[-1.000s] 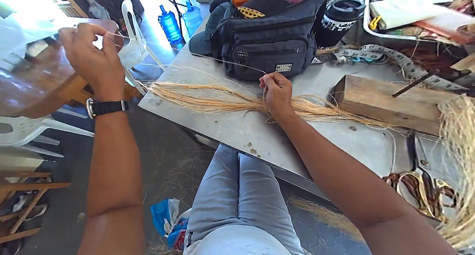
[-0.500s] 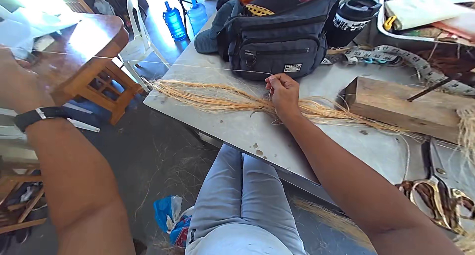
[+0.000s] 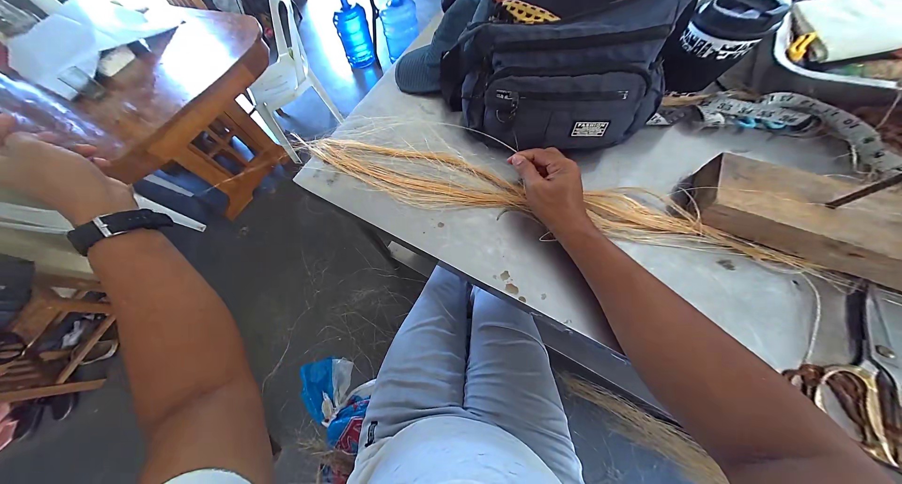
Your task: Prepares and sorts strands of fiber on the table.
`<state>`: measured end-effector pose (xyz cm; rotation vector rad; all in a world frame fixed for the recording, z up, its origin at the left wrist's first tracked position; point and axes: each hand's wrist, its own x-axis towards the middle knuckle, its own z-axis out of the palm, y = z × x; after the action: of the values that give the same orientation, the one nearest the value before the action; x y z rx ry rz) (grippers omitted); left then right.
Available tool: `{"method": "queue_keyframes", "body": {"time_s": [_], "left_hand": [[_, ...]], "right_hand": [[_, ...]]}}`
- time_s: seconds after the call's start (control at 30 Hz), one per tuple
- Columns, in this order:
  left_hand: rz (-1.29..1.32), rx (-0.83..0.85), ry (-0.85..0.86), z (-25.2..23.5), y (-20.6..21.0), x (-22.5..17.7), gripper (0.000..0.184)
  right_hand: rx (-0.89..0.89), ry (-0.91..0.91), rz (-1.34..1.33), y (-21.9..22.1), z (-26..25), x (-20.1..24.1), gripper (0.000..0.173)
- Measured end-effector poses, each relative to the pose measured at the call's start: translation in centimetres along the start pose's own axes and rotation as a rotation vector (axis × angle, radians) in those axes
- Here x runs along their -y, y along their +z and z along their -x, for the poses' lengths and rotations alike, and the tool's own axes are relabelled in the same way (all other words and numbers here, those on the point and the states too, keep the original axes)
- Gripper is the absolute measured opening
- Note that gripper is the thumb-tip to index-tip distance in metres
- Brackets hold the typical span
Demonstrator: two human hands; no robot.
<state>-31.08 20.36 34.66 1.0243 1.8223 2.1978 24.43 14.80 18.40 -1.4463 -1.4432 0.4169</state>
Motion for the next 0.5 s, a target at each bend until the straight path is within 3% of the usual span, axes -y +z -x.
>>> {"method": "queue_keyframes", "body": {"time_s": [0.3, 0.4, 0.5], "left_hand": [[0.184, 0.288, 0.056, 2.5, 3.2, -2.3, 0.021], [0.182, 0.505, 0.09, 5.4, 5.4, -4.0, 0.025], [0.079, 0.827, 0.163, 10.1, 7.8, -5.6, 0.025]], "right_hand": [[0.055, -0.009, -0.004, -0.2, 0.1, 0.3, 0.025], [0.053, -0.016, -0.004, -0.1, 0.0, 0.3, 0.025], [0.043, -0.035, 0.0, 0.1, -0.2, 0.2, 0.024]]}}
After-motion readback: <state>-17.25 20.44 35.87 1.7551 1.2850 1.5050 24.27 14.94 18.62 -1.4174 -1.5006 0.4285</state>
